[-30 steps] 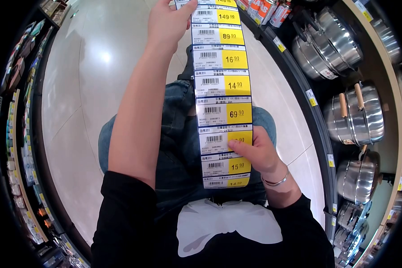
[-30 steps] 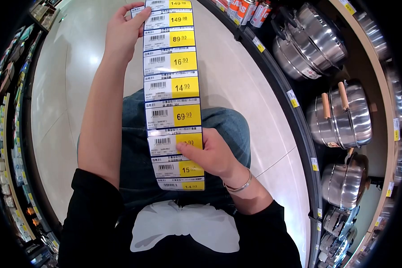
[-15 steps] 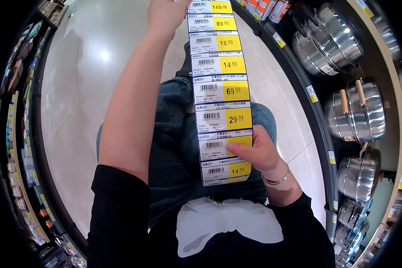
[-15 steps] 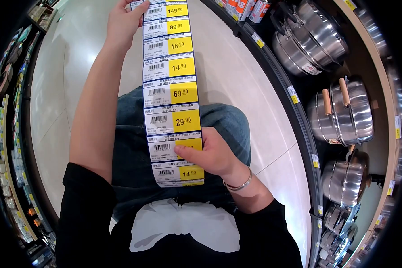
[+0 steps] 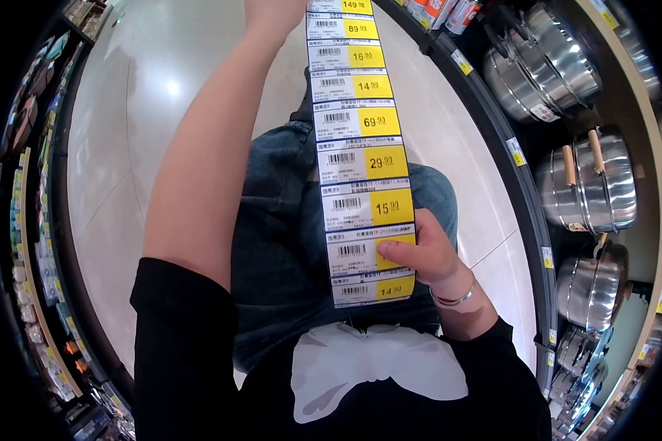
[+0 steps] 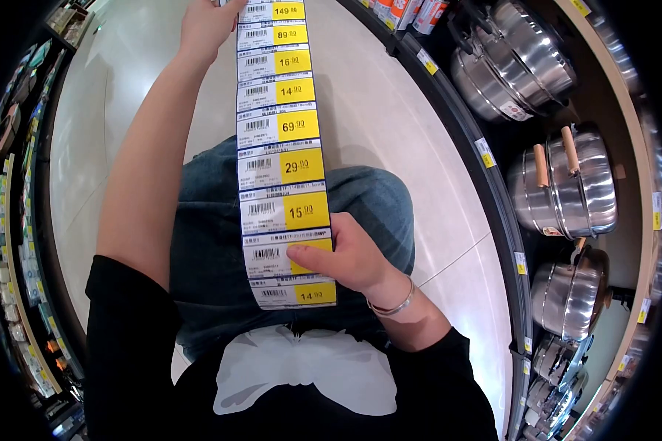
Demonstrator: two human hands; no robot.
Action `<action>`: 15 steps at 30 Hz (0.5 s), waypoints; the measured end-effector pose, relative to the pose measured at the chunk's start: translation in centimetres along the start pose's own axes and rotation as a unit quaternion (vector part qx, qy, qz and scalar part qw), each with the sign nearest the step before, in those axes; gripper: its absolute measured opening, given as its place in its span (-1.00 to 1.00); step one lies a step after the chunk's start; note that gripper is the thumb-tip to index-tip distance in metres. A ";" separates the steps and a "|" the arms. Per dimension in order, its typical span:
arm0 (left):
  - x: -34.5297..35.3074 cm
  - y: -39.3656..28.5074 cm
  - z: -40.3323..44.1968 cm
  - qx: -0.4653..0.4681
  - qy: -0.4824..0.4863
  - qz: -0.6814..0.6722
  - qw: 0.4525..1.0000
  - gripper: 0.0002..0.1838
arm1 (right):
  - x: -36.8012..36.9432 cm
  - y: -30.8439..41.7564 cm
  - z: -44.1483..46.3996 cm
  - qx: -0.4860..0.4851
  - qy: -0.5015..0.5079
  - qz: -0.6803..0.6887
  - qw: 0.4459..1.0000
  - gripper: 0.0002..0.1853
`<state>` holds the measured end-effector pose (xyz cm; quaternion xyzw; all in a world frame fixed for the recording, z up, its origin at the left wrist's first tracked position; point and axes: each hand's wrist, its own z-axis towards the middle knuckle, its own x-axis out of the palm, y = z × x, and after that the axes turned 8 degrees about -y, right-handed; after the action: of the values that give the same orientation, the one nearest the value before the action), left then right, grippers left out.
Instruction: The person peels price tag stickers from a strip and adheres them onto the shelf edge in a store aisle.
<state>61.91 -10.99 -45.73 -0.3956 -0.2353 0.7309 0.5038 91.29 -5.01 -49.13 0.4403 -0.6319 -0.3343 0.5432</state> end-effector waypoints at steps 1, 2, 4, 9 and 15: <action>-0.1 -0.1 0.1 0.000 0.000 0.001 1.000 -0.71 | 0.0 -0.1 0.0 -0.010 0.010 -0.011 1.000 -0.66; -0.1 -0.3 0.4 -0.008 0.008 0.006 1.000 -0.71 | 0.0 -0.1 0.0 -0.010 0.010 -0.011 1.000 -0.66; -0.2 -0.5 0.6 -0.016 0.015 0.013 1.000 -0.71 | 0.1 -0.2 0.0 0.013 -0.001 -0.013 1.000 -0.67; 0.3 -0.2 0.9 0.007 0.003 -0.003 1.000 -0.70 | 0.1 -0.2 0.1 0.013 -0.007 -0.010 1.000 -0.66; -0.4 0.0 2.0 -0.015 0.011 -0.008 1.000 -0.73 | 0.3 -0.4 -0.6 0.037 -0.017 0.021 0.999 -0.67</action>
<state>60.34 -11.24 -44.42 -0.4098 -0.2439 0.7188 0.5059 91.93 -5.39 -49.32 0.4412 -0.6619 -0.3064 0.5227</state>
